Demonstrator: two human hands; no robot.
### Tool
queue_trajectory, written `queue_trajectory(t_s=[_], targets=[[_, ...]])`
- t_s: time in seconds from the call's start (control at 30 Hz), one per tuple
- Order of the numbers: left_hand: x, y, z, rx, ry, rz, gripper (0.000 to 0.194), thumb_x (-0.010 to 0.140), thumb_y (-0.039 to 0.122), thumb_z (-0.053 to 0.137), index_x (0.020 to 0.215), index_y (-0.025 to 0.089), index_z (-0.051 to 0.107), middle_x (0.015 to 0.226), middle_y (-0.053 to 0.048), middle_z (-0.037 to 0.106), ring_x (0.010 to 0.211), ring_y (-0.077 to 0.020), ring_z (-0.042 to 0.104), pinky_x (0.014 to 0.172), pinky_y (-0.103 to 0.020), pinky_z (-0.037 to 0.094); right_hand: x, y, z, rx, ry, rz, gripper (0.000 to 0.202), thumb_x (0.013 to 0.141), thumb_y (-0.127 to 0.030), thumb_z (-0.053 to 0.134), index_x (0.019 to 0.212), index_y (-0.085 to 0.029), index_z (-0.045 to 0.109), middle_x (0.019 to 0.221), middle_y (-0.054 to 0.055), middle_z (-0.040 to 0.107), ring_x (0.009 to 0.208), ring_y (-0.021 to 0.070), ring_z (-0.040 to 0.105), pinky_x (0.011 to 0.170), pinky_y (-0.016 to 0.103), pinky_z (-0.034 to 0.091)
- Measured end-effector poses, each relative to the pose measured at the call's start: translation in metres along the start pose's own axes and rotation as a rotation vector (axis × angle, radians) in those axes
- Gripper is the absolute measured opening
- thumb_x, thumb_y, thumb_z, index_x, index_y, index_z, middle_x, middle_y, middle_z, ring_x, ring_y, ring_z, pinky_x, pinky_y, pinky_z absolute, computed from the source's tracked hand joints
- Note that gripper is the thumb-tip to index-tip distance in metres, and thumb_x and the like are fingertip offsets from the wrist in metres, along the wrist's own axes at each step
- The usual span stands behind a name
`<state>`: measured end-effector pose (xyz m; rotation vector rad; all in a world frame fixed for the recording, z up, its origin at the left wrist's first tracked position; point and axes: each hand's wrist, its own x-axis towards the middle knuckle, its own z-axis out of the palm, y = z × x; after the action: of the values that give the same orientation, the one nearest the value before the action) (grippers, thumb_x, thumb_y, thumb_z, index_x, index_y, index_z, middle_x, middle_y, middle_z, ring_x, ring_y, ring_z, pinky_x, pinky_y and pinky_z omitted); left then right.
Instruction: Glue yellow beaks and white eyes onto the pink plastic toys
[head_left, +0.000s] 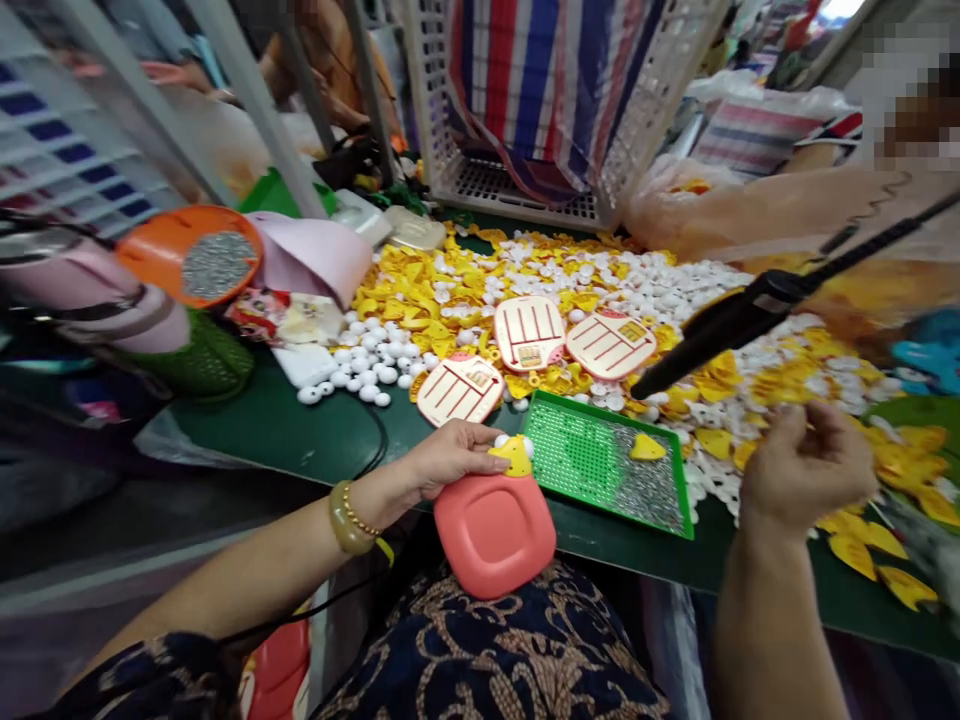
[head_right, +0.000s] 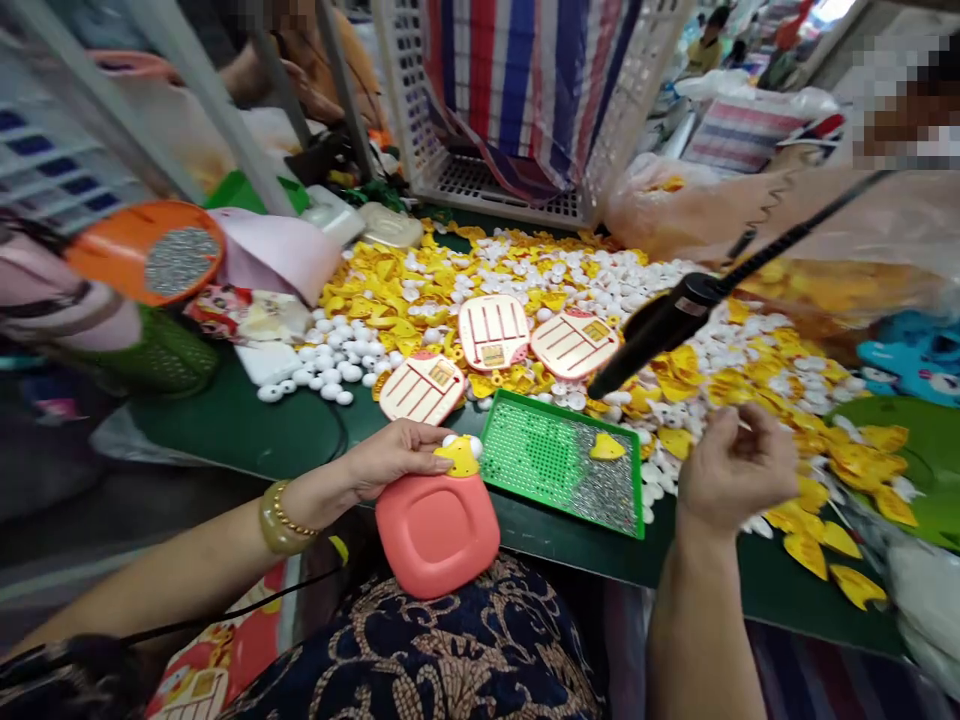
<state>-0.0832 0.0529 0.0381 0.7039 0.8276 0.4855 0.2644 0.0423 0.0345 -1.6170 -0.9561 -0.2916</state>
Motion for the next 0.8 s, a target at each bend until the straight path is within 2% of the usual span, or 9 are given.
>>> queue_trajectory(t_s=[0.03,0.1,0.17,0.23,0.3,0.4,0.57,0.63,0.8], targets=[[-0.003,-0.002,-0.004,-0.028,0.031,0.012,0.036,0.057,0.017,0.085,0.091,0.011,0.074,0.084,-0.008,0.075,0.072,-0.0133,0.068,0.069,-0.022,0.051,-0.011,-0.012,0.003,0.063,-0.069,-0.017,0.023,0.085,-0.036,0.056,0.087,-0.016,0.07,0.079,0.012,0.067,0.072,0.0263,0.064,0.068,0.044,0.052],[-0.01,-0.007,-0.012,-0.078,0.099,0.037,0.036,0.054,0.017,0.087,0.088,0.01,0.075,0.081,-0.008,0.074,0.069,-0.013,0.067,0.068,-0.022,0.051,-0.043,-0.04,0.017,0.233,-0.364,-0.091,0.016,0.082,-0.033,0.063,0.079,-0.019,0.07,0.071,0.007,0.067,0.065,0.0225,0.064,0.064,0.04,0.053],[-0.02,-0.01,-0.021,-0.11,0.174,0.047,0.036,0.053,0.017,0.087,0.086,0.009,0.075,0.081,-0.009,0.074,0.069,-0.0137,0.066,0.067,-0.022,0.051,-0.075,-0.071,0.04,0.41,-0.687,-0.23,0.012,0.081,-0.03,0.066,0.076,-0.02,0.071,0.073,0.005,0.07,0.066,0.0205,0.066,0.065,0.036,0.055],[-0.031,-0.014,-0.029,-0.119,0.248,0.043,0.038,0.052,0.018,0.088,0.087,0.009,0.075,0.083,-0.01,0.074,0.069,-0.0148,0.066,0.068,-0.023,0.051,-0.101,-0.102,0.073,0.522,-0.848,-0.34,0.014,0.084,-0.029,0.062,0.079,-0.021,0.072,0.077,0.005,0.073,0.07,0.0201,0.067,0.067,0.036,0.055],[-0.043,-0.018,-0.037,-0.116,0.306,0.042,0.039,0.052,0.02,0.088,0.087,0.008,0.075,0.083,-0.011,0.074,0.068,-0.0155,0.066,0.066,-0.024,0.051,-0.12,-0.134,0.11,0.491,-0.975,-0.424,0.019,0.086,-0.027,0.056,0.084,-0.021,0.073,0.08,0.006,0.074,0.074,0.0204,0.067,0.069,0.035,0.054],[-0.059,-0.022,-0.047,-0.124,0.365,0.05,0.039,0.052,0.023,0.089,0.084,0.007,0.075,0.079,-0.01,0.073,0.065,-0.0157,0.066,0.064,-0.024,0.051,-0.143,-0.178,0.16,0.131,-1.273,-0.676,0.026,0.09,-0.019,0.049,0.097,-0.021,0.074,0.1,0.008,0.073,0.094,0.02,0.065,0.083,0.032,0.049],[-0.078,-0.024,-0.057,-0.188,0.435,0.083,0.04,0.051,0.021,0.09,0.085,0.006,0.074,0.077,-0.011,0.073,0.066,-0.0163,0.067,0.066,-0.024,0.052,-0.177,-0.211,0.202,-0.092,-1.35,-0.756,0.029,0.088,-0.026,0.052,0.102,-0.01,0.072,0.106,0.021,0.068,0.103,0.031,0.058,0.086,0.041,0.042],[-0.081,-0.024,-0.059,-0.201,0.455,0.097,0.041,0.051,0.021,0.09,0.086,0.007,0.074,0.079,-0.011,0.073,0.066,-0.0162,0.067,0.066,-0.024,0.052,-0.184,-0.208,0.207,-0.142,-1.358,-0.78,0.031,0.088,-0.028,0.054,0.105,-0.009,0.07,0.109,0.023,0.065,0.107,0.0342,0.054,0.089,0.045,0.039],[-0.077,-0.024,-0.06,-0.159,0.453,0.124,0.041,0.052,0.02,0.089,0.088,0.008,0.074,0.081,-0.009,0.074,0.068,-0.0147,0.066,0.068,-0.023,0.051,-0.181,-0.19,0.212,-0.168,-1.361,-0.845,0.033,0.09,-0.017,0.044,0.117,-0.017,0.063,0.114,0.015,0.065,0.108,0.0319,0.052,0.096,0.051,0.029]])
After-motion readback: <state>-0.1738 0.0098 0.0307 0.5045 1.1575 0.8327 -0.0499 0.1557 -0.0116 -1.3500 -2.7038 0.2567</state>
